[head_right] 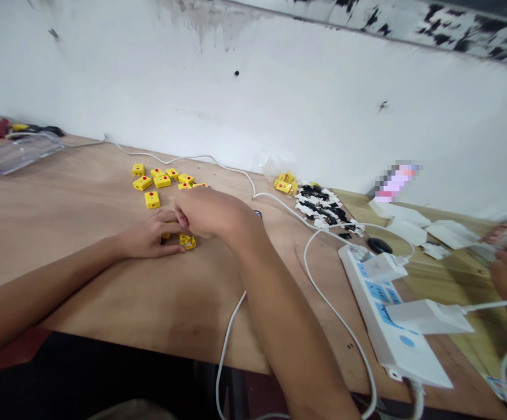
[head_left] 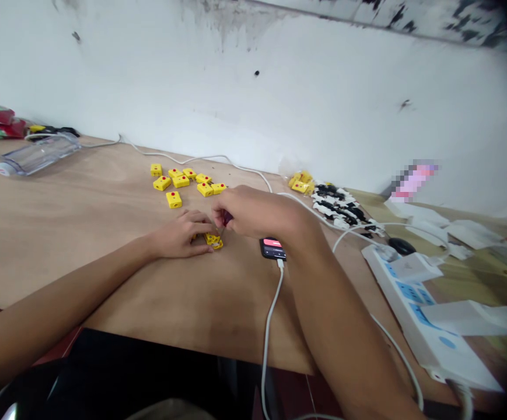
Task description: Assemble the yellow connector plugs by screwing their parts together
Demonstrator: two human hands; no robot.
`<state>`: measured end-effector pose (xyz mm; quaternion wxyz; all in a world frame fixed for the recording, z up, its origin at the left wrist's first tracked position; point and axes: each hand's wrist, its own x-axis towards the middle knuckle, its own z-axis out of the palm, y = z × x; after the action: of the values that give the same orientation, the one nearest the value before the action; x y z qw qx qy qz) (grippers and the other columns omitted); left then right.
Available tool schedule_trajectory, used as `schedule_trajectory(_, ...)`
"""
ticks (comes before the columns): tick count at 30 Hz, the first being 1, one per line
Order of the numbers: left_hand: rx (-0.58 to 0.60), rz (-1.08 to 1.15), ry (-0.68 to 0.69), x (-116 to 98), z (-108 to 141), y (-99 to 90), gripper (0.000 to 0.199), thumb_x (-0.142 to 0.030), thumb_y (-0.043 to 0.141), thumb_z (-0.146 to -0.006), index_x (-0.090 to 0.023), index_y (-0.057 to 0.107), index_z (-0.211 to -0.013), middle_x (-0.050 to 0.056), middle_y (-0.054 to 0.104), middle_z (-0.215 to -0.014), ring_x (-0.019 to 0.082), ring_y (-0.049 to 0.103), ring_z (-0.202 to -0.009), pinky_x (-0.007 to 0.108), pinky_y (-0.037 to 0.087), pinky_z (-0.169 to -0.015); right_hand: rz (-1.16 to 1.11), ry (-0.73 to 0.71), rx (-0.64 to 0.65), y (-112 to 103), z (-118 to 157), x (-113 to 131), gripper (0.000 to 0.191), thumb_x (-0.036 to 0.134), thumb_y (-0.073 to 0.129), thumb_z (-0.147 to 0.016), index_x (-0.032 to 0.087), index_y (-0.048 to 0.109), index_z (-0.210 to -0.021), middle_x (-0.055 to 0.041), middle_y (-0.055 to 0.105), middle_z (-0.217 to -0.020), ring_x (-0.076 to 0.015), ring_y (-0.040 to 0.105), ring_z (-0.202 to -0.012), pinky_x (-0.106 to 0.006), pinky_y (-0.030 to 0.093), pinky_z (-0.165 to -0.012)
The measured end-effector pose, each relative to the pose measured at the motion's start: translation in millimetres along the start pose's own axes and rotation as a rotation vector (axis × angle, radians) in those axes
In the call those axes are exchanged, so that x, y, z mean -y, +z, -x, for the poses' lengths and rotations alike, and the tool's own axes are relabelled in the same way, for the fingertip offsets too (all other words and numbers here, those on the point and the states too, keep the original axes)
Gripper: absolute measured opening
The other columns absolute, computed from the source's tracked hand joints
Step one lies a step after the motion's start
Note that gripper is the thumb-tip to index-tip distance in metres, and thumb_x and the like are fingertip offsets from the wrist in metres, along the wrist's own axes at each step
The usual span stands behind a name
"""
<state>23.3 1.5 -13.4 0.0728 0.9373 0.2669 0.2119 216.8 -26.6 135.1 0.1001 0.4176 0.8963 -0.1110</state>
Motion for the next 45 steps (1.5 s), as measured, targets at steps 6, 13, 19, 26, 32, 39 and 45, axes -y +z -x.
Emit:
schedule_trajectory(6,-0.008,0.009,-0.003,-0.8,-0.2,0.1,0.031,-0.041,0.062,-0.093,-0.022,0.069,-0.116,0.011,0.067,-0.113,0.026,0.061,-0.106,0.041,0.044,-0.096,0.034,0.281,0.035,-2.7,-0.9,4.9,0.03,0.03,0.043,-0.097,0.014,0.066,-0.105,-0.0142,0.071,-0.102,-0.0197,0.06,-0.078,-0.029,0.034,-0.06)
schedule_trajectory(13,-0.005,0.016,-0.015,-1.9,-0.6,0.0,0.033,-0.042,0.061,-0.093,-0.021,0.069,-0.117,0.011,0.066,-0.111,0.027,0.061,-0.105,0.043,0.043,-0.096,0.03,0.195,-0.035,0.1,0.4,-3.2,0.025,0.021,0.053,-0.09,0.021,0.063,-0.113,-0.0074,0.07,-0.101,-0.0173,0.06,-0.074,-0.027,0.034,-0.058)
schedule_trajectory(19,-0.005,0.029,-0.014,-2.0,-0.7,-0.4,0.032,-0.044,0.06,-0.094,-0.021,0.069,-0.114,0.01,0.067,-0.113,0.026,0.061,-0.107,0.041,0.043,-0.098,0.039,0.081,-0.135,-0.7,2.2,-8.7,0.019,0.004,0.061,-0.073,0.019,0.067,-0.082,-0.0033,0.069,-0.085,-0.0126,0.057,-0.069,-0.024,0.033,-0.06)
schedule_trajectory(26,0.017,0.018,-0.029,-2.5,-0.1,-2.6,0.035,-0.045,0.06,-0.093,-0.022,0.068,-0.118,0.01,0.067,-0.113,0.027,0.061,-0.107,0.042,0.043,-0.098,-0.016,0.019,-0.017,-0.6,0.1,-7.3,0.016,0.009,0.061,-0.077,0.02,0.067,-0.087,-0.0033,0.07,-0.091,-0.0129,0.058,-0.072,-0.024,0.033,-0.06)
schedule_trajectory(32,-0.018,0.014,0.0,0.5,0.9,0.3,0.035,-0.045,0.06,-0.094,-0.022,0.068,-0.118,0.011,0.067,-0.113,0.027,0.06,-0.107,0.042,0.043,-0.097,-0.014,0.203,0.02,-2.0,-2.2,1.1,0.025,0.036,0.055,-0.092,0.017,0.068,-0.102,-0.0111,0.073,-0.098,-0.0209,0.064,-0.082,-0.028,0.038,-0.064)
schedule_trajectory(39,0.009,0.017,-0.012,-1.5,-0.4,-1.7,0.033,-0.043,0.06,-0.094,-0.021,0.068,-0.117,0.011,0.067,-0.112,0.027,0.061,-0.106,0.041,0.044,-0.095,0.011,0.235,-0.056,-2.6,0.7,0.9,0.023,0.02,0.052,-0.091,0.018,0.064,-0.111,-0.0117,0.071,-0.106,-0.02,0.063,-0.079,-0.028,0.037,-0.061)
schedule_trajectory(45,-0.009,0.029,0.013,0.8,0.5,0.4,0.033,-0.042,0.062,-0.093,-0.02,0.068,-0.117,0.011,0.067,-0.113,0.026,0.061,-0.106,0.04,0.044,-0.096,-0.014,0.039,-0.146,-2.9,4.3,-10.8,0.018,0.006,0.06,-0.075,0.018,0.069,-0.085,-0.0046,0.071,-0.089,-0.013,0.058,-0.071,-0.025,0.036,-0.063)
